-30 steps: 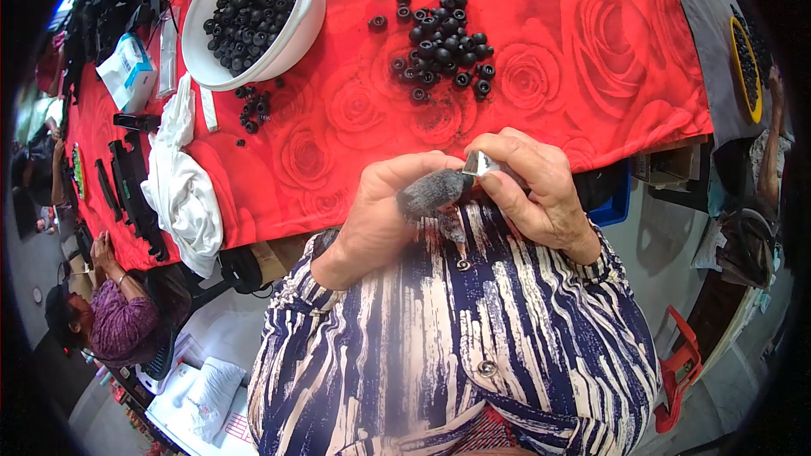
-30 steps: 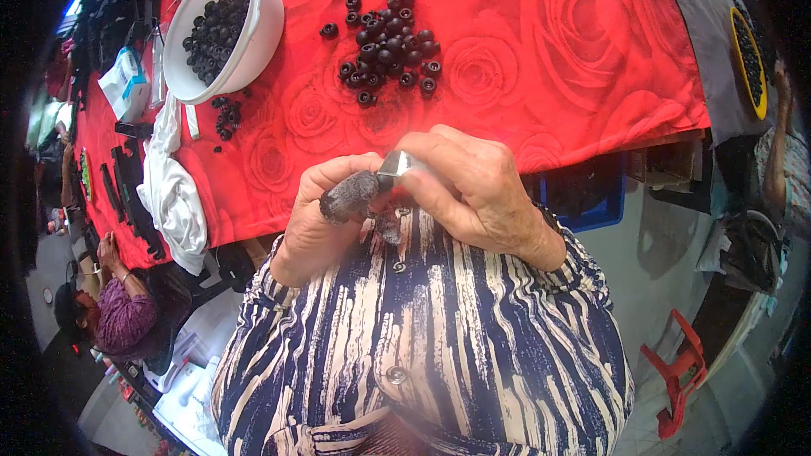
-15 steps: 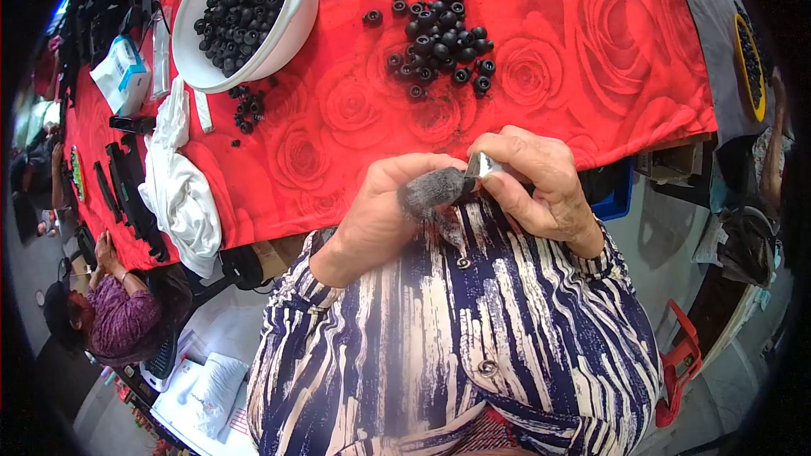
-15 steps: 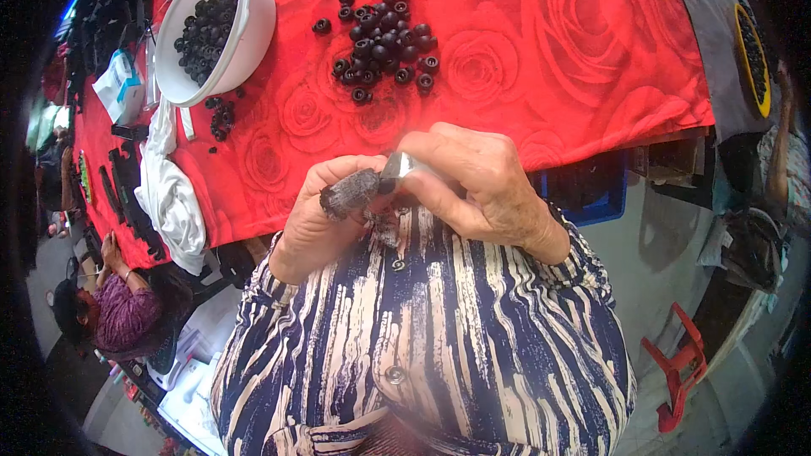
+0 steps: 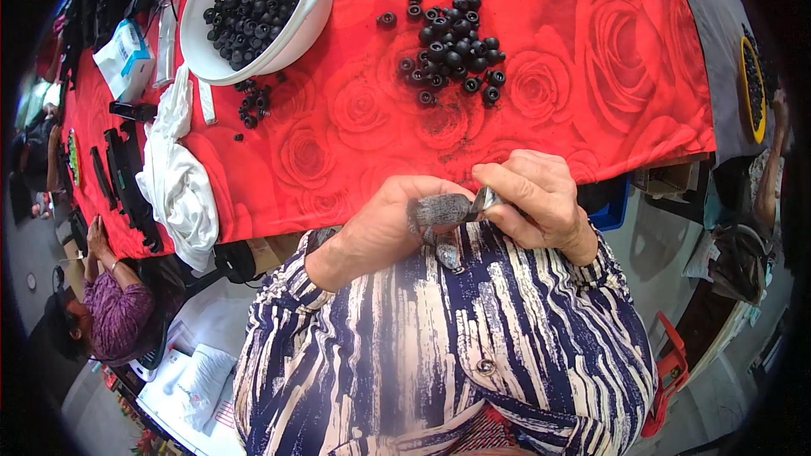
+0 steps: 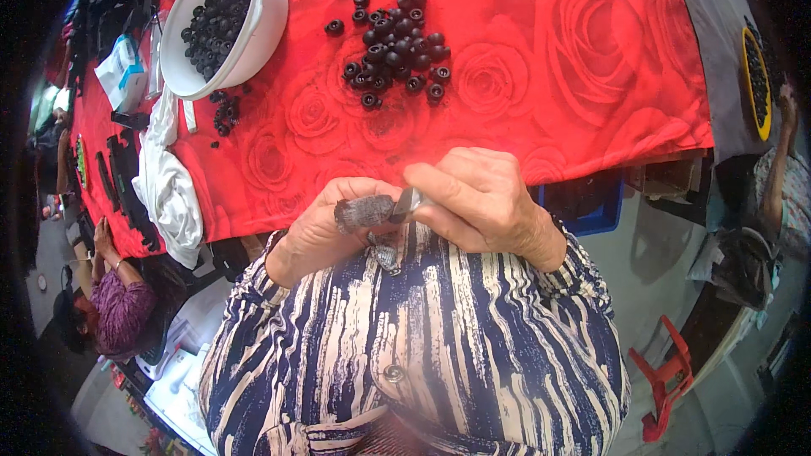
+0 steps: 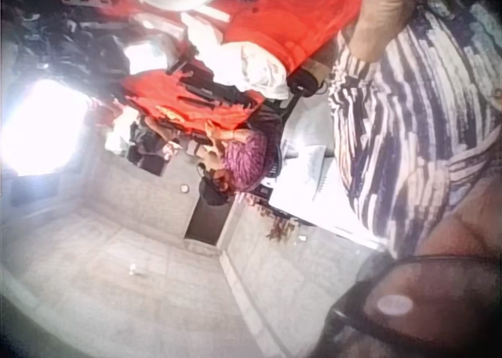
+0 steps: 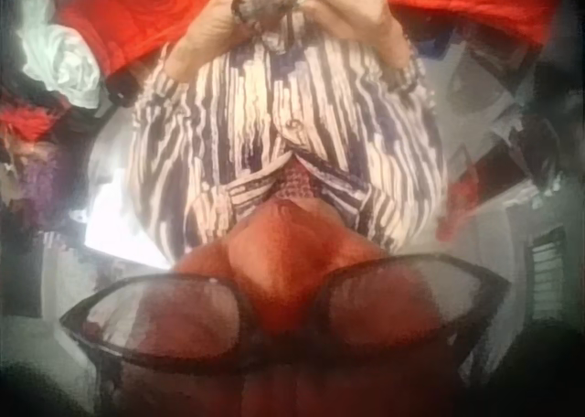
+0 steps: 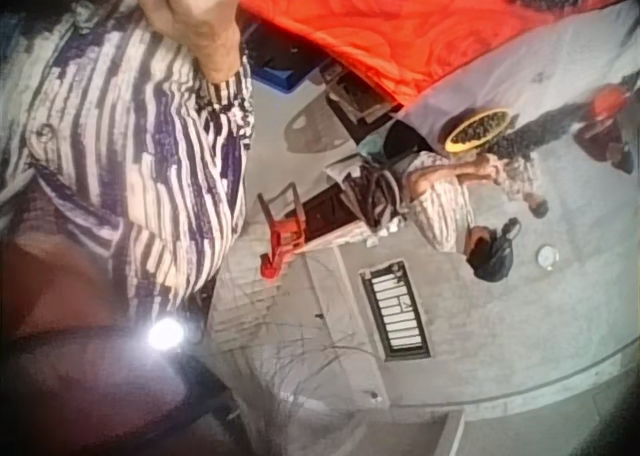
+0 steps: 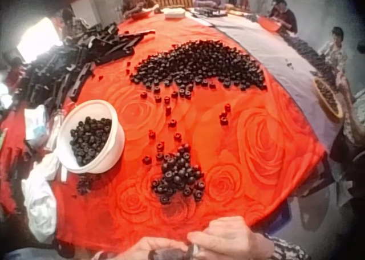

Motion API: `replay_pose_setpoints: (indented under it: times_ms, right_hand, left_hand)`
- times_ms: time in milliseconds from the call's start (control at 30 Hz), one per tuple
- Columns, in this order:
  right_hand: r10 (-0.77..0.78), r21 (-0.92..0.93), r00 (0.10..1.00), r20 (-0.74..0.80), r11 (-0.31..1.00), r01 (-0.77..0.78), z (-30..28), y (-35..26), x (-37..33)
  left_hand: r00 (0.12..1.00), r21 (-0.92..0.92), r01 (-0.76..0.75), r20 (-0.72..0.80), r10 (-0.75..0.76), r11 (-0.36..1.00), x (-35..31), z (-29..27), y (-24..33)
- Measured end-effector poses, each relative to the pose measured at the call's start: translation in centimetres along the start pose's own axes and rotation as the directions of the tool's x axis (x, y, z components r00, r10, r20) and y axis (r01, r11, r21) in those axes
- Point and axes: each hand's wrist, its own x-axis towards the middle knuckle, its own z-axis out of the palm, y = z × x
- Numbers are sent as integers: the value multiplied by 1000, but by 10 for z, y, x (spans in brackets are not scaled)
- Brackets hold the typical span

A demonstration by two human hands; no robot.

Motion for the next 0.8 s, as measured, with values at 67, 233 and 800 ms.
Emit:
replay_pose_setpoints:
  times_ms: [67, 233, 800]
  right_hand:
    - [-65, -93, 996, 56, 993, 70, -5, -4, 2]
    - [-67, -89, 994, 82, 993, 74, -8, -5, -6]
    - [-158, -122, 966, -205, 983, 135, 24, -11, 20]
  left_hand:
    - [1000, -23, 11, 3, -11, 1000, -3, 3, 1]
    - [992, -19, -115, -63, 114, 993, -2, 1, 2]
    - [981, -163, -152, 93, 168, 975, 7, 1, 1]
